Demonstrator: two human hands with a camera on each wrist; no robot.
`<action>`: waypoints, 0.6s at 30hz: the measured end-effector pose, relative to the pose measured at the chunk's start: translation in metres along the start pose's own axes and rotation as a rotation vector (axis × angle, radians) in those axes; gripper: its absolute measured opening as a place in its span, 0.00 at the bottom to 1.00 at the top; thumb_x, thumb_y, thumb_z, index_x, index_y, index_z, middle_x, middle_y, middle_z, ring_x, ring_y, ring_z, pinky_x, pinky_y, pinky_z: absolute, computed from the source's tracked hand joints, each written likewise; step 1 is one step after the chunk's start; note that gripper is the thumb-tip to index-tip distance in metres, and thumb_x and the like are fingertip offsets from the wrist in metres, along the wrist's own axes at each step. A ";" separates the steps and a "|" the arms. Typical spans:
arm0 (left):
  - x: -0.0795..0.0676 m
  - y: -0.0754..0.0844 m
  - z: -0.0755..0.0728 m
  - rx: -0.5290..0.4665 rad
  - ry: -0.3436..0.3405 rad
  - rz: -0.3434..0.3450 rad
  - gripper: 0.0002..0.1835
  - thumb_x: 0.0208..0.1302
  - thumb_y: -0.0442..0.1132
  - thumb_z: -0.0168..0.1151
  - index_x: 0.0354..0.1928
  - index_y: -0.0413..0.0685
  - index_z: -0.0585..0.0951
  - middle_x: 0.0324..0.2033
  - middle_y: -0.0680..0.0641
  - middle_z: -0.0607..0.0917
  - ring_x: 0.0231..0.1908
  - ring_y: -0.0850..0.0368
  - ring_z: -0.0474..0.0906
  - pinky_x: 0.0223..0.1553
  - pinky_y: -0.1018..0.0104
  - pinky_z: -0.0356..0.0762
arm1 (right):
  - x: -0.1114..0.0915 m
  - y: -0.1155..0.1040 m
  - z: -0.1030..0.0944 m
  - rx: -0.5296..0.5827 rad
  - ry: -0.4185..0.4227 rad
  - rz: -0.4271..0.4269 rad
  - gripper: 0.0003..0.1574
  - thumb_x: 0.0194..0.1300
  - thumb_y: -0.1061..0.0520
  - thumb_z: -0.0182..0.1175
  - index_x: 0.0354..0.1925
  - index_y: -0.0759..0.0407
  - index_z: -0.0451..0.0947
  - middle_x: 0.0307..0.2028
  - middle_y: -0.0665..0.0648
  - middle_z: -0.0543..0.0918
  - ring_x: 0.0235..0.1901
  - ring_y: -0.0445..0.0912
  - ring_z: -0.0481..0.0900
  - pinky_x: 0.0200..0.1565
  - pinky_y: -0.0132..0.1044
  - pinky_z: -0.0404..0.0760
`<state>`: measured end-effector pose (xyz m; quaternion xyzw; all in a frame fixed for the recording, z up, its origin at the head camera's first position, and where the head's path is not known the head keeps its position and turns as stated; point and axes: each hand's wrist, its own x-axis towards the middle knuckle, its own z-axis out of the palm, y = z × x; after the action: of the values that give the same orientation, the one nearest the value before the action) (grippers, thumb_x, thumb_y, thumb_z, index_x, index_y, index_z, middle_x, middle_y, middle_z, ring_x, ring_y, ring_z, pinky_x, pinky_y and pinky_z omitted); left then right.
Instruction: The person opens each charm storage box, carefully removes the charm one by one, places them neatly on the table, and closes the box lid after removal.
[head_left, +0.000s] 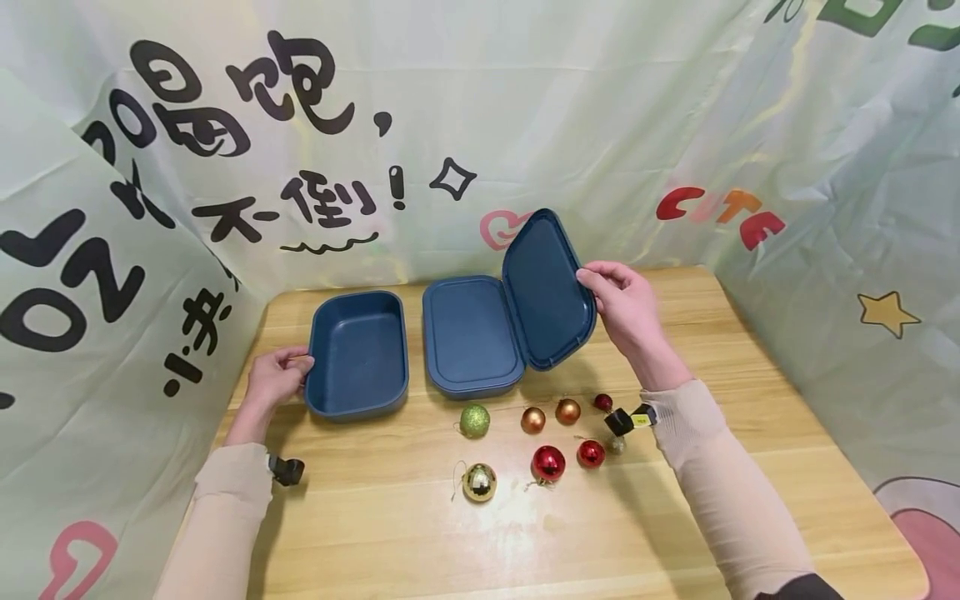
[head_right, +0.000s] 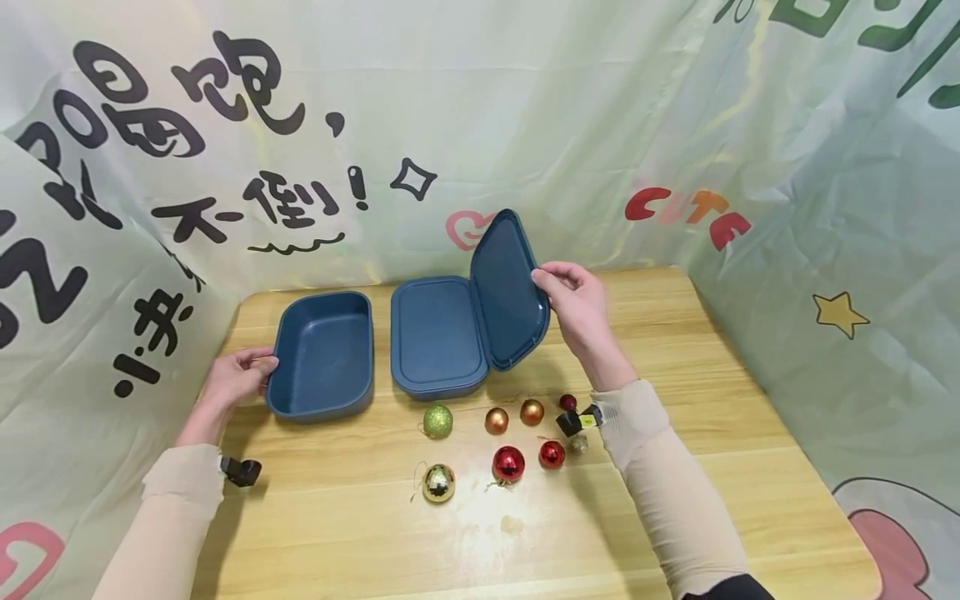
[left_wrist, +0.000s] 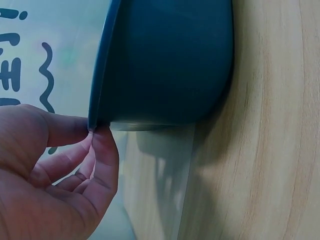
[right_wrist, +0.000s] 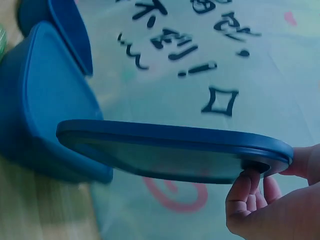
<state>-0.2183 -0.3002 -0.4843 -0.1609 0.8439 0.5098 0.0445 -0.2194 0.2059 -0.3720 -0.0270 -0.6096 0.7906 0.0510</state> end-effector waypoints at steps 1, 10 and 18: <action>0.000 0.001 0.000 -0.001 -0.001 0.001 0.24 0.76 0.38 0.60 0.69 0.32 0.77 0.34 0.56 0.88 0.25 0.67 0.80 0.32 0.61 0.87 | 0.000 0.000 0.006 -0.003 -0.008 -0.002 0.03 0.71 0.63 0.67 0.42 0.59 0.82 0.30 0.48 0.86 0.30 0.40 0.84 0.35 0.28 0.85; 0.000 0.001 0.000 -0.015 -0.010 -0.003 0.25 0.77 0.38 0.61 0.70 0.33 0.77 0.40 0.47 0.90 0.25 0.67 0.81 0.31 0.64 0.86 | 0.006 0.011 0.059 -0.050 -0.051 0.009 0.08 0.72 0.63 0.66 0.48 0.61 0.81 0.31 0.46 0.88 0.31 0.37 0.84 0.36 0.26 0.84; 0.001 -0.001 0.000 -0.003 0.001 0.007 0.24 0.76 0.38 0.61 0.69 0.34 0.77 0.35 0.52 0.89 0.25 0.69 0.79 0.30 0.65 0.85 | 0.002 0.024 0.104 -0.096 -0.067 0.044 0.12 0.71 0.60 0.67 0.51 0.62 0.81 0.31 0.42 0.86 0.32 0.36 0.82 0.37 0.26 0.79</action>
<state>-0.2189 -0.3008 -0.4854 -0.1582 0.8438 0.5110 0.0421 -0.2334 0.0997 -0.3684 -0.0165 -0.6473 0.7620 0.0119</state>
